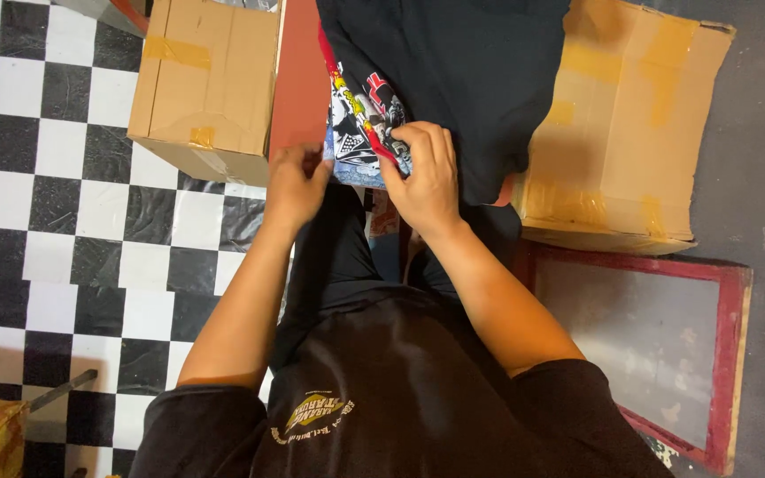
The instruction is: Preparing and aligning printed t-shirts on a heat press machine for final processing
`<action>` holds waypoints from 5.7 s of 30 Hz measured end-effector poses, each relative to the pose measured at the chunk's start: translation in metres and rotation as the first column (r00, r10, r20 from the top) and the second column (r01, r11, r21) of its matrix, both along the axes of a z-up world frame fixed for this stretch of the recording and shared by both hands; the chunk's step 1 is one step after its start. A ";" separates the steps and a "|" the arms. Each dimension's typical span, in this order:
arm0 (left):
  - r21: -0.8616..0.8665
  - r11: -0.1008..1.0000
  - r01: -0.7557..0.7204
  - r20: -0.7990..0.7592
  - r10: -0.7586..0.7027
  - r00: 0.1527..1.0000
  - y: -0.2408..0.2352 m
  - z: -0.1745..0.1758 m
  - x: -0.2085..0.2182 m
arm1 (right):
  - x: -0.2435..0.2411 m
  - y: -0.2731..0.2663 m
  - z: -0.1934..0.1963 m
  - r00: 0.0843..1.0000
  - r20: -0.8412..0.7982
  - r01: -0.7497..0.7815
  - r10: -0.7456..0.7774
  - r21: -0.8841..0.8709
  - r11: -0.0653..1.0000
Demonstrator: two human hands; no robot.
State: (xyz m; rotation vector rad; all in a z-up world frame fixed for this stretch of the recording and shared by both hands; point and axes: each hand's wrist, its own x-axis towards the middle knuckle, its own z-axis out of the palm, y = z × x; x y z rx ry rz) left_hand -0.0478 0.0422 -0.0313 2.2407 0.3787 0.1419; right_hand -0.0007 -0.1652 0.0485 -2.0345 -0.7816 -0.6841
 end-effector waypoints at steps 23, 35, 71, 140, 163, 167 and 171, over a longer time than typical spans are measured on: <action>-0.334 0.938 -0.097 0.041 0.117 0.992 -0.010 0.038 0.003 | -0.021 -0.047 -0.009 0.982 -0.183 -0.061 0.035 -0.138 0.989; -0.662 0.737 -0.133 0.015 0.190 0.982 -0.009 0.062 -0.003 | -0.033 -0.026 0.000 0.985 -0.044 -0.168 0.165 -0.080 0.983; -0.919 0.318 -0.233 -0.224 0.067 0.972 0.005 0.104 0.013 | 0.008 -0.097 -0.006 0.307 -0.704 0.787 0.640 0.566 0.245; 0.279 0.958 0.064 0.241 -0.135 0.961 -0.008 0.023 0.028 | -0.003 -0.094 -0.048 0.720 -0.648 0.343 -0.247 0.023 0.939; 0.031 0.996 0.081 0.103 -0.084 0.991 -0.025 0.039 0.011 | 0.006 -0.110 -0.056 0.670 -0.534 0.491 -0.516 -0.203 0.847; -0.114 0.989 0.095 0.053 -0.089 0.995 -0.035 0.063 0.017 | 0.012 -0.105 -0.038 0.656 -0.580 0.513 -0.483 -0.127 0.849; -0.877 0.464 -0.126 -0.072 0.133 0.988 -0.051 0.110 0.024 | 0.020 -0.104 -0.025 0.437 -0.899 0.613 -0.032 0.272 0.742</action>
